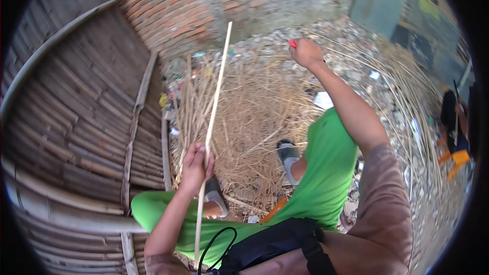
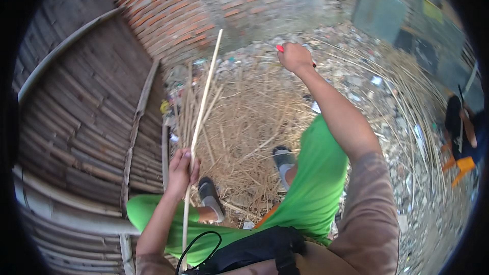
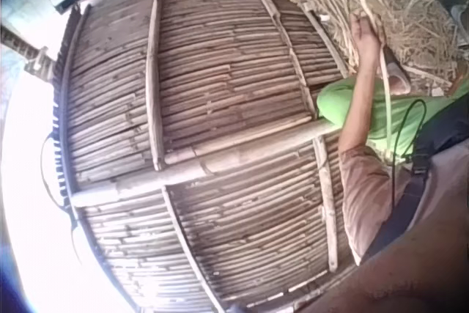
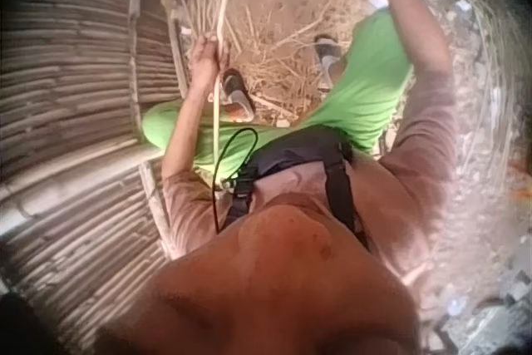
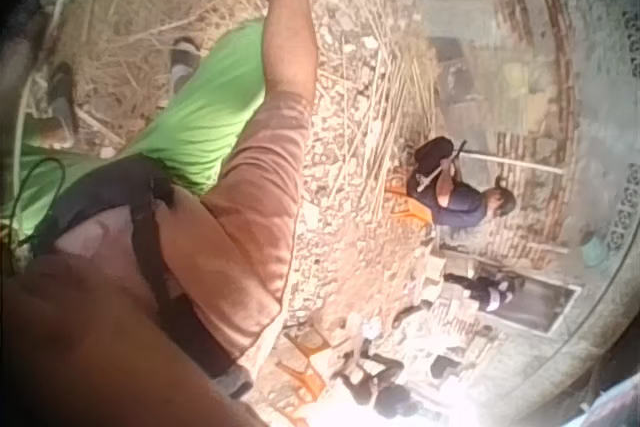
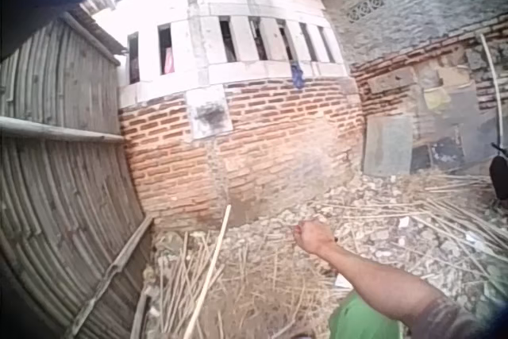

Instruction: The person shaves thin bamboo sticks using a small blade, removing outer layers and smoothing the surface, then gathers the sticks into a bundle.

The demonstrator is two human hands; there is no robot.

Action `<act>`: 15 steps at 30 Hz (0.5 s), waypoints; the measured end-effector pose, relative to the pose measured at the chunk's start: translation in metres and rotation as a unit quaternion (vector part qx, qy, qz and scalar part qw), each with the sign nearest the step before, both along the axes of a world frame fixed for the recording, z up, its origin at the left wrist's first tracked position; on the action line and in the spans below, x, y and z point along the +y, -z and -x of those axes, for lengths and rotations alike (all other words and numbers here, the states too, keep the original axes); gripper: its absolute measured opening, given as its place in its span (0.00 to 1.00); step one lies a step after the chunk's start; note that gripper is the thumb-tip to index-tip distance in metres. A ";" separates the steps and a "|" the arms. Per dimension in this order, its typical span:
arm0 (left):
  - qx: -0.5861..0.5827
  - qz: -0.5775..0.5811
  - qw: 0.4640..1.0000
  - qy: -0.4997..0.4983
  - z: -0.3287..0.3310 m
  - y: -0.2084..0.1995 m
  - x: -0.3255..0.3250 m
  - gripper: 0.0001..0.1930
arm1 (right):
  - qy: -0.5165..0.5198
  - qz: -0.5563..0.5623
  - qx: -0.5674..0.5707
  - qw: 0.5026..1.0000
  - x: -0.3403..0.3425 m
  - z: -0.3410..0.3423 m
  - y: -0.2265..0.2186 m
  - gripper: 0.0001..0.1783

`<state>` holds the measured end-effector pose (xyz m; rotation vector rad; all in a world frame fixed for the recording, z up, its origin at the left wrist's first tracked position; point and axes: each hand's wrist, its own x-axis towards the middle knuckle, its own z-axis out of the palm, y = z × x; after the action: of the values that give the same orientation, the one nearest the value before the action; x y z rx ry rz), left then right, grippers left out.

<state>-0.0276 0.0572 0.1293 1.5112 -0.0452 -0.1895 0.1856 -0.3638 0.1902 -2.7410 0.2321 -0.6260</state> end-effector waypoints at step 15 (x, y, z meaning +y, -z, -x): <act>-0.079 0.137 0.986 -0.051 -0.069 -0.036 -0.029 0.05 | -0.340 0.101 -0.075 0.932 0.218 0.036 -0.002 0.14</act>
<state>0.0414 0.0278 0.1648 1.2486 -0.1155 0.0201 0.1496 -0.1455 0.1924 -2.6723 -0.8256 -0.6672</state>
